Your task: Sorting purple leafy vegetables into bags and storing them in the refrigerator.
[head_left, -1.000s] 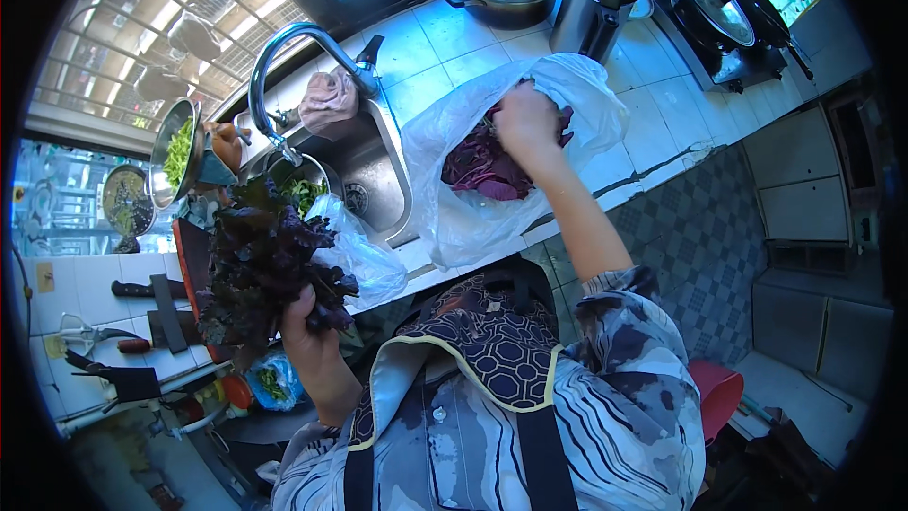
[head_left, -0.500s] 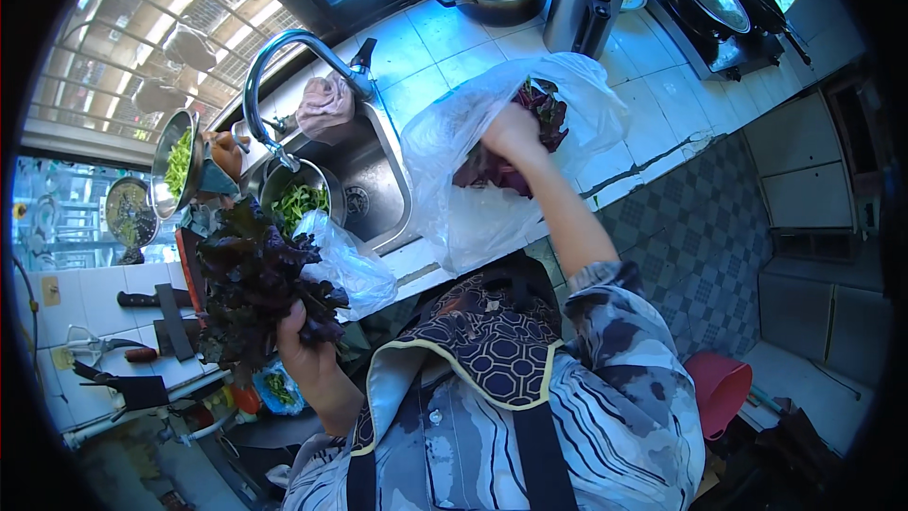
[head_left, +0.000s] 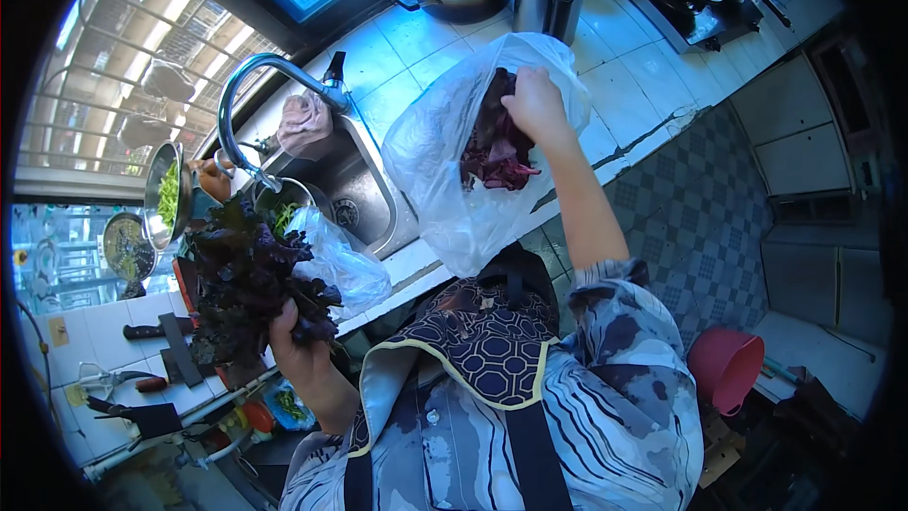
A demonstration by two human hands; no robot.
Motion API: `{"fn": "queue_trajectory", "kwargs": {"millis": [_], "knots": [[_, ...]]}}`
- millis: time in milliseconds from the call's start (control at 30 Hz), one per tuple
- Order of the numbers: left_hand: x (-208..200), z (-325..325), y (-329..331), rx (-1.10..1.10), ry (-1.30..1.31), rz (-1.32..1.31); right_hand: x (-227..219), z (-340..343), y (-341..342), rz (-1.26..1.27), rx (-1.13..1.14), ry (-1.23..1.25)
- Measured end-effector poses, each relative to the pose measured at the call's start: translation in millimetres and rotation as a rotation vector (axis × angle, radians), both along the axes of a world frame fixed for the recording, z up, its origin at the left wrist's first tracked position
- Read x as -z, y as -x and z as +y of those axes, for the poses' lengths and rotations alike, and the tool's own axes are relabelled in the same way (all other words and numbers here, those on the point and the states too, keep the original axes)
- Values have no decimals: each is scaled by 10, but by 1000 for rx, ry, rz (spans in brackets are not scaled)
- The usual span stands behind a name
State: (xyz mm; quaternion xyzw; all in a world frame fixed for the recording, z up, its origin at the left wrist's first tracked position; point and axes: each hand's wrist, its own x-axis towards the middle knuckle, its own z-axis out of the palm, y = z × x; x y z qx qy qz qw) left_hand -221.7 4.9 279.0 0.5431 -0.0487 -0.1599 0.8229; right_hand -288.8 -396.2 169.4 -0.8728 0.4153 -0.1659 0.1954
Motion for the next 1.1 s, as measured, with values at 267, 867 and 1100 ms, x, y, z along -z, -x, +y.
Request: {"fn": "queue_trajectory", "kwargs": {"millis": [267,867,1100], "knots": [[-78,-98,13,-8,-7,102,956,1136,-532,258,-398,-312],[131,-213,59,118,-382,-374,-413,922,674,-877,84,-756],[131,-1052,-55,555,-30,40,-1052,1628,516,-1222,-224,-94]]}}
